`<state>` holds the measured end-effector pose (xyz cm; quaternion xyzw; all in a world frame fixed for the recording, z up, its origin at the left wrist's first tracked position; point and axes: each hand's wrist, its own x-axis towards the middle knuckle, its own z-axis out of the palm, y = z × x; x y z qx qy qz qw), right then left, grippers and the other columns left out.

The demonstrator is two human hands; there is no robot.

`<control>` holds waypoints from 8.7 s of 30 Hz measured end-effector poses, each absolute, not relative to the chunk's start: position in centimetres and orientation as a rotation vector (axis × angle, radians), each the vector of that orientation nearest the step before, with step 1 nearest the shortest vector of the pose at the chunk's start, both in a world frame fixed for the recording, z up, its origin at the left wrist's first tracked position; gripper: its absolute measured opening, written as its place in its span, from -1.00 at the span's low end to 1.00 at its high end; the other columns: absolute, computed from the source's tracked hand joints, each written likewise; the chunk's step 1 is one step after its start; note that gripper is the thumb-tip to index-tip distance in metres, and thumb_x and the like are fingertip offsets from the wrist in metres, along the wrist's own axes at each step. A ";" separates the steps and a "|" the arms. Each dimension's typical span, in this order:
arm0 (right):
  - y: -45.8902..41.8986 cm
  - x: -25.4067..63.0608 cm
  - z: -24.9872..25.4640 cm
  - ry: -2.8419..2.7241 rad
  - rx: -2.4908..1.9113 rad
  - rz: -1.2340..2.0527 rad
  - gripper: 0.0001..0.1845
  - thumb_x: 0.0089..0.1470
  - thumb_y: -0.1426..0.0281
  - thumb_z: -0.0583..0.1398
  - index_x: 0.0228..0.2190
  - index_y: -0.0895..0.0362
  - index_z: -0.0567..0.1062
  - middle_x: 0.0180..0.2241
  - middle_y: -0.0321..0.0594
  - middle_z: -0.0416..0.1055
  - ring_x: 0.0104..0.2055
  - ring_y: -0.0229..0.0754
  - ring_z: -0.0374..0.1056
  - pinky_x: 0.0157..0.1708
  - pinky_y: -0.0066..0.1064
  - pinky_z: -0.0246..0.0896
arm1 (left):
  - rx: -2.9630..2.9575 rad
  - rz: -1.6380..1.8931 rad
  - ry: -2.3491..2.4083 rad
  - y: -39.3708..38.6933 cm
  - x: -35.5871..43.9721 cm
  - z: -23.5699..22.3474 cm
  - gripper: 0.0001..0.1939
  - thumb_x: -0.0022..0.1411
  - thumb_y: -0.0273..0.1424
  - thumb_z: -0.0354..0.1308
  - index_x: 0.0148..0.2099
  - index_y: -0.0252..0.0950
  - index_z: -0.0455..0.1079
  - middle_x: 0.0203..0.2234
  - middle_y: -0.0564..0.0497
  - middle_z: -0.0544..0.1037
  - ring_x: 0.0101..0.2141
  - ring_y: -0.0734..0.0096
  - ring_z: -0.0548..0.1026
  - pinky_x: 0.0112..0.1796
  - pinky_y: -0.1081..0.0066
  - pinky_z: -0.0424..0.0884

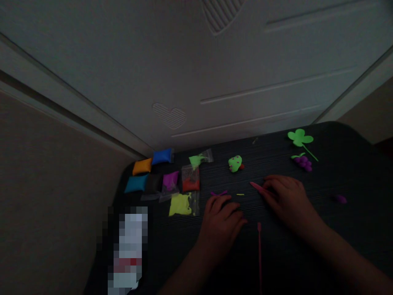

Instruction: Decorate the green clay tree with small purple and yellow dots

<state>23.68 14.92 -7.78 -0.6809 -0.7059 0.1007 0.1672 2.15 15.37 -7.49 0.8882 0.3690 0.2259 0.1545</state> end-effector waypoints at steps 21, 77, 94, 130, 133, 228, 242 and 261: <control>14.9 23.0 -7.2 -1.896 -1.821 0.402 -0.88 0.04 0.35 0.07 -0.44 0.11 0.37 -0.48 -0.31 0.36 -0.40 -0.24 0.28 -0.30 -0.34 0.05 | 2.605 0.649 1.462 17.2 2.3 -5.6 -0.83 0.09 -0.42 0.08 -0.23 -0.22 0.42 -0.27 -0.02 0.49 -0.13 0.14 0.30 -0.06 -0.03 0.11; 13.3 21.2 -5.7 -2.259 -1.751 0.261 -0.81 0.08 0.41 0.02 -0.24 0.06 0.37 -0.41 -0.31 0.38 -0.38 -0.22 0.21 -0.27 -0.31 -0.10 | 2.445 0.608 1.373 17.7 4.9 -6.8 -0.88 0.15 -0.36 0.02 -0.32 -0.23 0.38 -0.32 0.08 0.48 -0.07 0.29 0.25 0.05 0.13 -0.04; 13.0 21.2 -5.9 -2.274 -1.780 0.268 -0.83 0.07 0.41 0.03 -0.28 0.07 0.37 -0.38 -0.30 0.39 -0.36 -0.20 0.23 -0.26 -0.31 -0.09 | 2.462 0.638 1.372 17.8 4.9 -7.1 -0.90 0.12 -0.38 0.05 -0.33 -0.22 0.39 -0.34 0.06 0.48 -0.08 0.27 0.27 0.03 0.12 0.01; 13.6 21.2 -6.0 -2.249 -1.755 0.410 -0.85 0.06 0.44 0.05 -0.30 0.11 0.37 -0.36 -0.32 0.41 -0.35 -0.22 0.28 -0.25 -0.33 -0.03 | 2.468 0.583 1.378 17.6 4.8 -6.9 -0.86 0.16 -0.37 -0.01 -0.30 -0.24 0.37 -0.31 0.04 0.46 -0.07 0.28 0.25 0.03 0.15 0.02; 13.6 21.4 -6.0 -2.247 -1.758 0.418 -0.85 0.05 0.44 0.06 -0.30 0.10 0.39 -0.37 -0.32 0.42 -0.37 -0.23 0.27 -0.26 -0.34 -0.03 | 2.470 0.586 1.372 17.6 4.8 -6.9 -0.86 0.15 -0.38 0.00 -0.30 -0.24 0.38 -0.31 0.04 0.46 -0.07 0.29 0.25 0.03 0.15 0.02; 13.2 21.6 -5.3 -1.584 -1.567 0.416 -0.55 -0.10 0.48 0.21 -0.13 -0.01 0.27 -0.40 -0.35 0.35 -0.33 -0.27 0.30 -0.25 -0.35 0.21 | 2.366 0.866 1.314 18.0 4.3 -7.5 -0.86 0.13 -0.41 0.03 -0.25 -0.26 0.38 -0.31 0.00 0.46 -0.11 0.30 0.29 -0.06 0.17 0.17; 13.2 21.9 -5.2 -1.515 -1.618 0.472 -0.66 0.03 0.44 0.11 -0.11 0.00 0.28 -0.28 -0.31 0.42 -0.26 -0.28 0.35 -0.22 -0.34 0.25 | 2.338 0.888 1.298 18.0 4.3 -7.5 -0.86 0.12 -0.43 0.04 -0.26 -0.27 0.38 -0.31 0.00 0.46 -0.10 0.31 0.29 -0.06 0.17 0.18; 13.0 21.8 -5.2 -1.409 -1.547 0.550 -0.75 0.00 0.43 0.14 -0.21 0.04 0.34 -0.31 -0.27 0.40 -0.26 -0.22 0.37 -0.21 -0.25 0.26 | 2.328 0.878 1.297 18.0 4.2 -7.3 -0.86 0.13 -0.43 0.02 -0.26 -0.26 0.37 -0.32 0.00 0.46 -0.11 0.31 0.30 -0.07 0.17 0.19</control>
